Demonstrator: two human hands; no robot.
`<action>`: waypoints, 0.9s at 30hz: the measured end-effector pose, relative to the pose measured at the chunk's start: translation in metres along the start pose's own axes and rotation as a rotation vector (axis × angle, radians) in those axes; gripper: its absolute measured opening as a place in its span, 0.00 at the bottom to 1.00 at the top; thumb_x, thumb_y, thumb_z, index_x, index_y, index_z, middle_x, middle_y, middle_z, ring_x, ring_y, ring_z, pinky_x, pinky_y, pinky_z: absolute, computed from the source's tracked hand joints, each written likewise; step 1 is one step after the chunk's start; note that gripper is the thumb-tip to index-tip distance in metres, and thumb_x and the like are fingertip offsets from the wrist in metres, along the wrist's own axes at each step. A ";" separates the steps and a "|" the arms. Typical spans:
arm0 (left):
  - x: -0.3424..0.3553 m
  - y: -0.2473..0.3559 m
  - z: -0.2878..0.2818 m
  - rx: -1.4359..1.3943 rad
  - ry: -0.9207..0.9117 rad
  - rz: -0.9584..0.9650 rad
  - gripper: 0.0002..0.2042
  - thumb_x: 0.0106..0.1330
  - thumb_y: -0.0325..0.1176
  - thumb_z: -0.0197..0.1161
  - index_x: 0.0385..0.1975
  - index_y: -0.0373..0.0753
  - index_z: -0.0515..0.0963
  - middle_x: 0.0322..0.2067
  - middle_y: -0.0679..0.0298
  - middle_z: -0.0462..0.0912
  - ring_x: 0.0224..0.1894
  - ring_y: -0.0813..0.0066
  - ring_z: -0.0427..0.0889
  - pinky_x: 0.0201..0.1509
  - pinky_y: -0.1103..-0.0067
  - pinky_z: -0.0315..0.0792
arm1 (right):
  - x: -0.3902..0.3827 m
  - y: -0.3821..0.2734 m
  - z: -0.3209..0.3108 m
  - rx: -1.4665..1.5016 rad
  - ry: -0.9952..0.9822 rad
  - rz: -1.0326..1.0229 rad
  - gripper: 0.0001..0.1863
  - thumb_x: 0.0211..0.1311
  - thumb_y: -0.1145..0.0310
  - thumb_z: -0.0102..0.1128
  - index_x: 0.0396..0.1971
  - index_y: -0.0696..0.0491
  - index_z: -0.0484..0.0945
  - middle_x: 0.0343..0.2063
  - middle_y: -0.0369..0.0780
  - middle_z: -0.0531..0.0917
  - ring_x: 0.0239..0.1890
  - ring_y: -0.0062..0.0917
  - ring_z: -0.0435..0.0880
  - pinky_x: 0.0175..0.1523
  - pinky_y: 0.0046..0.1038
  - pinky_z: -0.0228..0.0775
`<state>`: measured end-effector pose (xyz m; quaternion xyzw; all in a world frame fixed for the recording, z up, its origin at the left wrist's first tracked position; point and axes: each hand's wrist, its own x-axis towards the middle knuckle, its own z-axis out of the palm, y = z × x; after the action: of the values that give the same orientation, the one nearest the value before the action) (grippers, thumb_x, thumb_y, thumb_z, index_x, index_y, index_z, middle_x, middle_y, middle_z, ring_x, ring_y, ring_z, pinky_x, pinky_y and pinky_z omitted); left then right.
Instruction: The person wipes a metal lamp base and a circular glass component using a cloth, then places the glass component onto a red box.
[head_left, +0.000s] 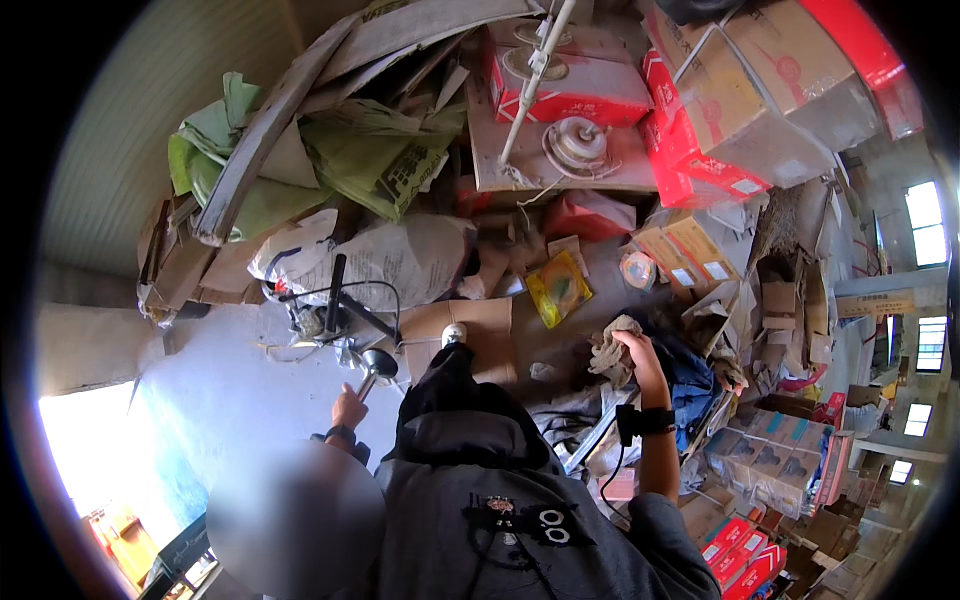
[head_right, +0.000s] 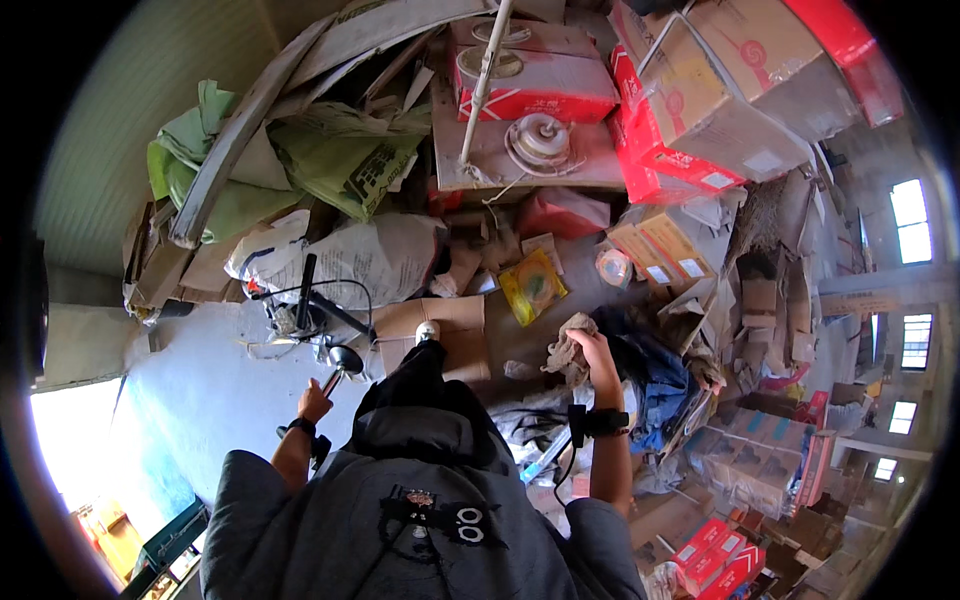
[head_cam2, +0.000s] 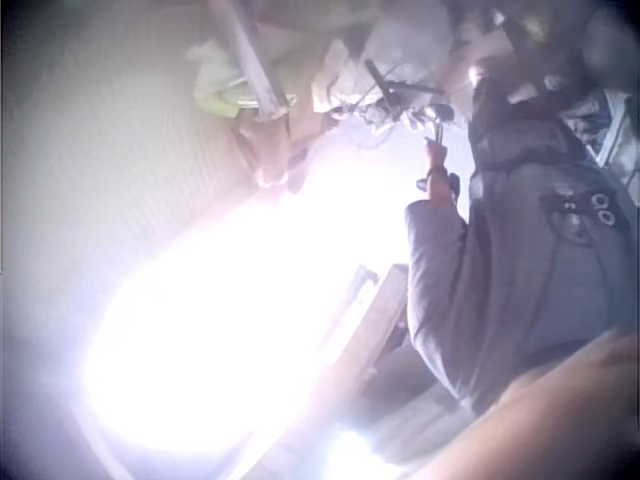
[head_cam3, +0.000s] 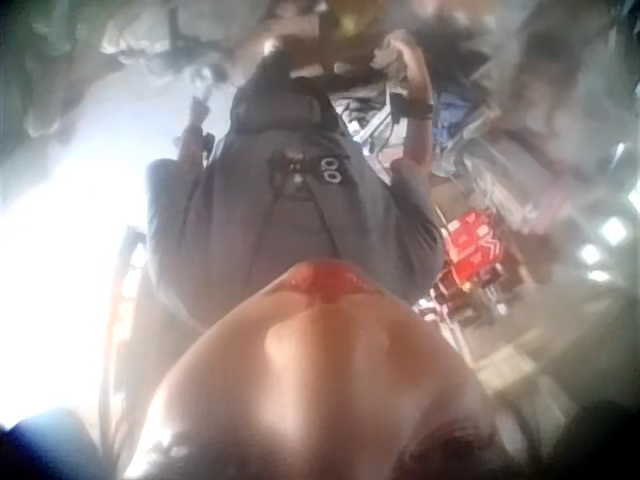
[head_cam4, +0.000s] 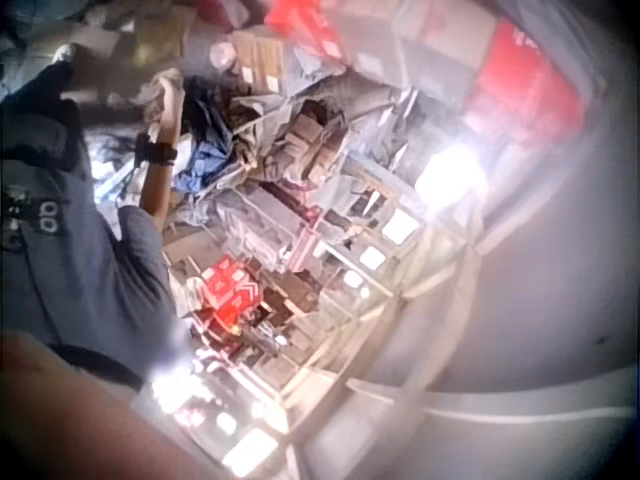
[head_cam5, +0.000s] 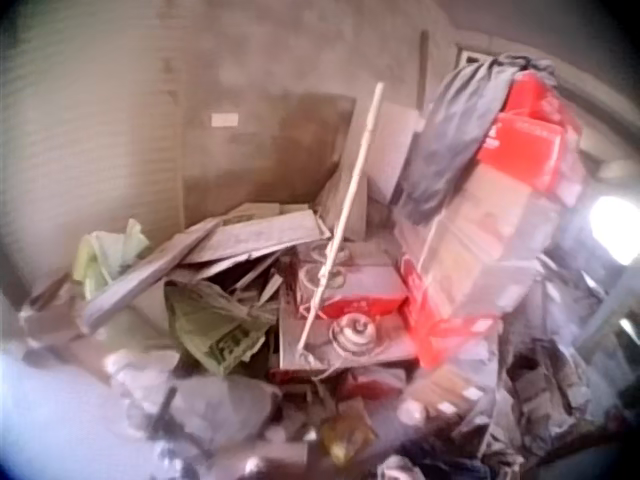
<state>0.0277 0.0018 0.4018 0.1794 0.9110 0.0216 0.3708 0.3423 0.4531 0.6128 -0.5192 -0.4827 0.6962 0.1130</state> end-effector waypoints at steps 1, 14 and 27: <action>0.015 0.005 0.000 -0.002 0.042 0.073 0.21 0.49 0.31 0.54 0.43 0.30 0.58 0.32 0.43 0.76 0.37 0.47 0.76 0.40 0.62 0.71 | 0.011 -0.001 0.003 0.008 0.041 -0.009 0.07 0.53 0.68 0.53 0.27 0.55 0.77 0.25 0.33 0.79 0.27 0.18 0.78 0.34 0.18 0.67; 0.056 0.176 -0.079 0.006 0.067 0.303 0.22 0.43 0.37 0.63 0.39 0.39 0.65 0.29 0.49 0.78 0.36 0.49 0.77 0.38 0.62 0.70 | 0.072 0.036 -0.053 0.148 -0.011 0.003 0.11 0.51 0.67 0.56 0.33 0.57 0.76 0.30 0.35 0.79 0.33 0.21 0.77 0.40 0.21 0.66; 0.024 0.156 -0.039 0.067 0.282 -0.005 0.19 0.48 0.32 0.54 0.40 0.35 0.64 0.28 0.50 0.78 0.32 0.52 0.78 0.33 0.62 0.71 | 0.140 -0.008 -0.134 0.370 -0.109 -0.100 0.06 0.57 0.70 0.48 0.31 0.54 0.73 0.29 0.34 0.76 0.35 0.21 0.76 0.42 0.23 0.67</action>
<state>0.0341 0.1597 0.4413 0.1844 0.9547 0.0152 0.2331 0.3903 0.6239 0.5337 -0.4263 -0.3771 0.7937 0.2146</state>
